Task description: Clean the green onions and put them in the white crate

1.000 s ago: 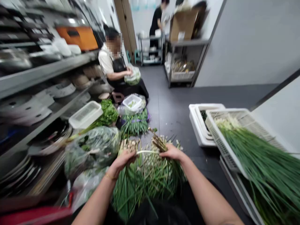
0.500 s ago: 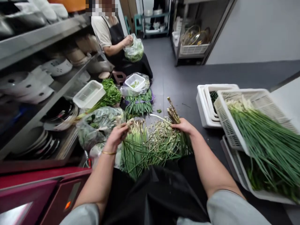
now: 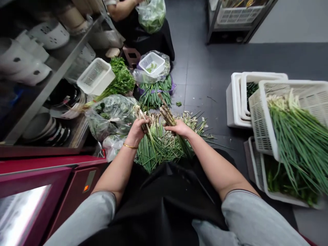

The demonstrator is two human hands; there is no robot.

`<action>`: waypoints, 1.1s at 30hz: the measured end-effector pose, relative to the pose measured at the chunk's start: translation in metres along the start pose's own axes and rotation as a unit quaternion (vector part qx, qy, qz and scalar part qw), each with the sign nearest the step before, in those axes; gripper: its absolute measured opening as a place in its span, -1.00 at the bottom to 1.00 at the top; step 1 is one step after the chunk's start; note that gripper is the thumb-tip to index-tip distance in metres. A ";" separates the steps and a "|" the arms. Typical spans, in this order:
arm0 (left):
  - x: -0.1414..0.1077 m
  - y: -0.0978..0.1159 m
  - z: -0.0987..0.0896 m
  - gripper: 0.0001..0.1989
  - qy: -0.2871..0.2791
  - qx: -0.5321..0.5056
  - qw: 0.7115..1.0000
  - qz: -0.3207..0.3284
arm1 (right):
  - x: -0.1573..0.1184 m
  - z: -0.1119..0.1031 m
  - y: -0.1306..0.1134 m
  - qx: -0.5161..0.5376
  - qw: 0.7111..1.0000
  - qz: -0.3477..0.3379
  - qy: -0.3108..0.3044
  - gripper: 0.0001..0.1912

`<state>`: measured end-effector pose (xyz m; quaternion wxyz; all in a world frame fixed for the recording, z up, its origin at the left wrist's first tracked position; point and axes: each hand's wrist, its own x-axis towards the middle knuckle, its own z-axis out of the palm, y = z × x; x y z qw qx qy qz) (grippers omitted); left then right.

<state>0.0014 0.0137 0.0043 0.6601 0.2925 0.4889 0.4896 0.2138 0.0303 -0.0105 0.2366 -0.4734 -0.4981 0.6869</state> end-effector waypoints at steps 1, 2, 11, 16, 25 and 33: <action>0.000 0.000 -0.003 -0.73 -0.002 -0.014 1.000 -0.006 | 0.002 -0.002 -0.001 0.032 0.999 -0.001 0.009 -0.61; 0.000 -0.001 -0.005 -0.68 -0.007 -0.026 1.000 -0.012 | 0.003 -0.002 -0.002 0.065 0.998 0.000 0.008 -0.58; -0.018 -0.013 0.004 -0.55 -0.061 0.064 0.996 0.019 | 0.011 0.025 -0.008 0.179 0.979 -0.007 -0.100 -0.51; -0.013 -0.025 0.007 -0.63 0.018 0.106 0.992 0.069 | 0.016 0.048 0.002 0.145 0.986 -0.028 -0.077 -0.52; -0.009 0.001 -0.022 -0.66 0.091 0.053 0.994 0.028 | 0.017 0.028 -0.004 0.140 0.986 -0.022 0.088 -0.60; -0.008 -0.002 -0.023 -0.64 0.049 0.080 0.993 0.065 | 0.010 0.046 0.002 -0.057 0.998 -0.034 0.007 -0.67</action>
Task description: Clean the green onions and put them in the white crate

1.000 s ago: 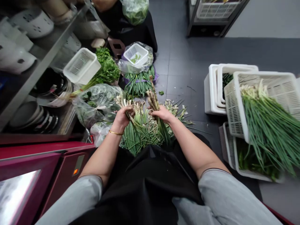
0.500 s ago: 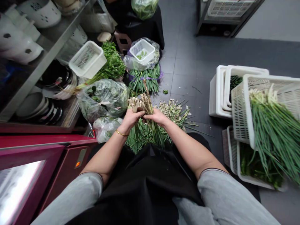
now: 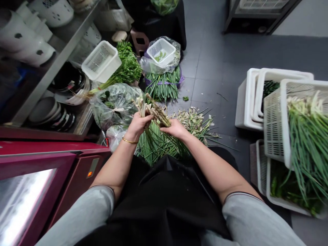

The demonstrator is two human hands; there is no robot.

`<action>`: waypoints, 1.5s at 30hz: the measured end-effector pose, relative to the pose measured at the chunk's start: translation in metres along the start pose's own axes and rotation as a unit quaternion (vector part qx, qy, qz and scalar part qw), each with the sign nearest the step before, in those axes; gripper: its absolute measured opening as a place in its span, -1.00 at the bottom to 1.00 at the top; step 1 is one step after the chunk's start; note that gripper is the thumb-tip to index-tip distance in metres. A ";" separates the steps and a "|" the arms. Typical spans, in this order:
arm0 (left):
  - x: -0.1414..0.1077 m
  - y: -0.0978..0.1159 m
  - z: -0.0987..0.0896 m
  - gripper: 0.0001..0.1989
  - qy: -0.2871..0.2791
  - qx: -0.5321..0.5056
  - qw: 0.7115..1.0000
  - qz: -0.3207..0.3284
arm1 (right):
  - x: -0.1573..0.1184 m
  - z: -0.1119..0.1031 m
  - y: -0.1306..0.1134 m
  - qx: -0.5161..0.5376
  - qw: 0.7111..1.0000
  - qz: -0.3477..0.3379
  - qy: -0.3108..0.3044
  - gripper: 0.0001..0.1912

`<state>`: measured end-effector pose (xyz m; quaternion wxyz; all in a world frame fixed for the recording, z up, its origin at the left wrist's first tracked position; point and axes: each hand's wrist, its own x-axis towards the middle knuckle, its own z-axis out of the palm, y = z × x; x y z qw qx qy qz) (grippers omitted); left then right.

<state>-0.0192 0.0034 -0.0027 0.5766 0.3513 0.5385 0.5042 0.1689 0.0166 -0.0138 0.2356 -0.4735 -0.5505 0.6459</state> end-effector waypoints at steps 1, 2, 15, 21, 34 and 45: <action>0.000 -0.001 0.001 -0.64 -0.002 -0.002 1.000 0.001 | -0.001 0.005 0.001 0.004 1.000 0.011 0.001 -0.70; 0.000 -0.001 0.001 -0.63 -0.003 -0.005 1.000 0.001 | -0.002 0.008 0.002 0.019 1.000 0.023 0.005 -0.70; 0.000 -0.007 0.010 -0.65 0.021 0.029 0.999 -0.003 | -0.008 0.023 -0.002 0.104 0.994 -0.001 0.031 -0.59; -0.002 -0.007 0.014 -0.59 -0.034 -0.012 0.997 -0.064 | -0.007 0.019 0.005 0.108 0.991 -0.022 0.074 -0.59; -0.006 -0.009 0.011 -0.57 -0.177 -0.017 0.978 -0.109 | -0.011 -0.011 -0.026 0.217 0.975 0.014 0.052 -0.66; 0.007 -0.017 -0.002 -0.76 -0.163 0.146 0.975 -0.035 | -0.027 -0.043 -0.038 0.256 0.962 0.043 0.090 -0.77</action>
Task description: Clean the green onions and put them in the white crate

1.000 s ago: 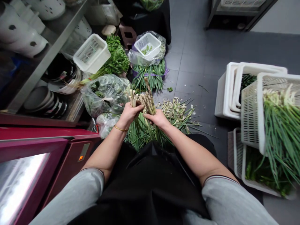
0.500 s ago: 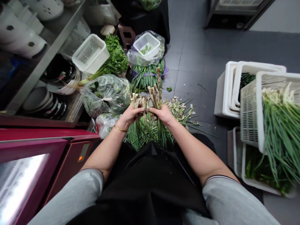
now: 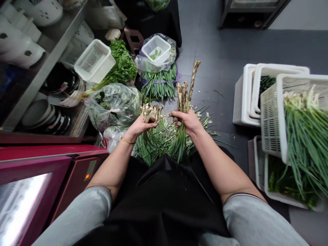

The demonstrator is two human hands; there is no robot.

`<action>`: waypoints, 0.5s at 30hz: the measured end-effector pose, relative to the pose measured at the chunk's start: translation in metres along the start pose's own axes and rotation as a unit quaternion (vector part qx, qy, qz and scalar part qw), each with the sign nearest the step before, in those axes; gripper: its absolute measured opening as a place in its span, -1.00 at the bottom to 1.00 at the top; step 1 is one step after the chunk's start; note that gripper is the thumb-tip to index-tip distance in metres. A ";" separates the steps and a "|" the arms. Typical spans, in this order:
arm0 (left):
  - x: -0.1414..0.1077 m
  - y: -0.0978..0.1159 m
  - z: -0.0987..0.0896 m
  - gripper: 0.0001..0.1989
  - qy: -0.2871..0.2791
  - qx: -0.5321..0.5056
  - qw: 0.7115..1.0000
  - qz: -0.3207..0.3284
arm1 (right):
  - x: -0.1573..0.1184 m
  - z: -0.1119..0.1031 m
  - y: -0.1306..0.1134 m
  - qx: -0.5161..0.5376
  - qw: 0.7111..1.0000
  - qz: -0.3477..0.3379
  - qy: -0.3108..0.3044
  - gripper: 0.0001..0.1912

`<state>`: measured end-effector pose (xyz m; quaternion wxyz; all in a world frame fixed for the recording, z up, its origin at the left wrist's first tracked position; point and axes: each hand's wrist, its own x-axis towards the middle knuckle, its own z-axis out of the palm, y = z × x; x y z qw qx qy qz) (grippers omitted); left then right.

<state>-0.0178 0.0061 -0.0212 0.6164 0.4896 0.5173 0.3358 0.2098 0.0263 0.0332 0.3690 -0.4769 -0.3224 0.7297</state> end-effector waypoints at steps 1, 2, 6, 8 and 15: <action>0.001 -0.002 -0.002 -0.77 0.006 0.022 1.000 0.005 | -0.002 -0.002 -0.003 0.009 1.000 -0.001 0.005 -0.77; 0.002 -0.004 -0.003 -0.78 0.011 0.043 0.999 0.005 | -0.003 -0.006 -0.006 0.020 1.000 -0.008 0.009 -0.76; 0.003 -0.007 -0.007 -0.77 0.037 0.031 0.998 -0.038 | -0.002 -0.024 -0.016 -0.021 0.996 -0.068 0.057 -0.73; 0.002 -0.003 -0.005 -0.71 0.064 -0.037 0.996 -0.059 | 0.004 -0.033 -0.014 -0.149 0.979 -0.095 0.099 -0.72; 0.003 0.015 0.026 -0.58 0.116 -0.171 0.978 -0.025 | 0.020 -0.018 0.019 -0.336 0.914 -0.181 0.140 -0.68</action>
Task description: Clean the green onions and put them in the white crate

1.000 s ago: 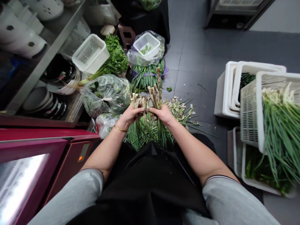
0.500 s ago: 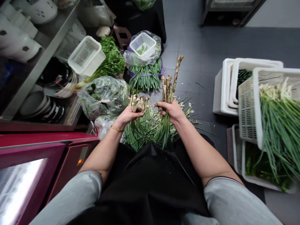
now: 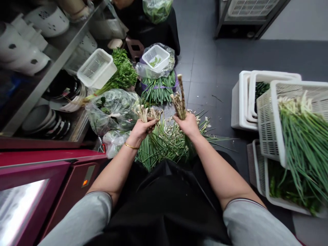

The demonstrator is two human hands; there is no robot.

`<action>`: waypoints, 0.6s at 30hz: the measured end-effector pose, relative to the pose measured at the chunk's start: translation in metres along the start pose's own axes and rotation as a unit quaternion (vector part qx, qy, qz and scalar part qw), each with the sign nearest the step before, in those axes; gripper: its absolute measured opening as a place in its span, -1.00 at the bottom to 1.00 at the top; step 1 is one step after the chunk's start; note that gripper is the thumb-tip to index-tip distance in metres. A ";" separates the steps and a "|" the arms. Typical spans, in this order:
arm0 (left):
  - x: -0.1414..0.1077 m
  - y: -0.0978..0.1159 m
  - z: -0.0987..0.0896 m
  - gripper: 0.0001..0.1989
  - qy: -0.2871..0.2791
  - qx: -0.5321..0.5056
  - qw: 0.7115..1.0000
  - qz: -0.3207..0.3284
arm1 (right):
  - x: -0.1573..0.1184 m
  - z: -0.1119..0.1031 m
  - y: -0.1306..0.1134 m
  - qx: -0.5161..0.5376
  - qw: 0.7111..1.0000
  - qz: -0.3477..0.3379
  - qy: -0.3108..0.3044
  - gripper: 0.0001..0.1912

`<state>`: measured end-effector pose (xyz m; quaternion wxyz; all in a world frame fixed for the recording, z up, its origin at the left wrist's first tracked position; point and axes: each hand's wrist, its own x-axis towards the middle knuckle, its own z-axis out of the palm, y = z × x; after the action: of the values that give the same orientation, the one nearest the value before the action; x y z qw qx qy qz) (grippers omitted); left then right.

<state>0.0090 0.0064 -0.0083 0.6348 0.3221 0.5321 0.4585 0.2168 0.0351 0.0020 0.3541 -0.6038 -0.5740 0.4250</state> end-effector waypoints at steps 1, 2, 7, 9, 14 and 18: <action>-0.001 -0.002 0.004 -0.59 0.007 0.000 1.000 0.008 | -0.005 0.009 -0.002 0.040 0.998 0.013 -0.042 -0.63; -0.003 -0.004 0.008 -0.61 0.013 0.005 1.000 0.017 | -0.010 0.017 -0.005 0.074 0.993 0.032 -0.090 -0.60; -0.011 -0.004 0.007 -0.65 0.025 0.080 0.994 0.067 | -0.024 0.037 -0.013 0.171 0.948 0.122 -0.239 -0.64; -0.011 0.000 0.002 -0.66 0.022 0.100 0.993 0.063 | -0.022 0.031 -0.012 0.199 0.942 0.135 -0.233 -0.65; -0.005 0.009 -0.007 -0.67 0.044 0.053 0.997 0.027 | -0.011 0.002 -0.003 0.182 0.946 0.140 -0.230 -0.66; 0.002 0.017 -0.019 -0.75 0.093 -0.004 0.995 0.022 | -0.006 -0.028 0.008 0.128 0.953 0.127 -0.245 -0.68</action>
<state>-0.0133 0.0132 0.0022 0.5732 0.2874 0.5800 0.5025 0.2456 0.0305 0.0058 0.2200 -0.4984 -0.5028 0.6712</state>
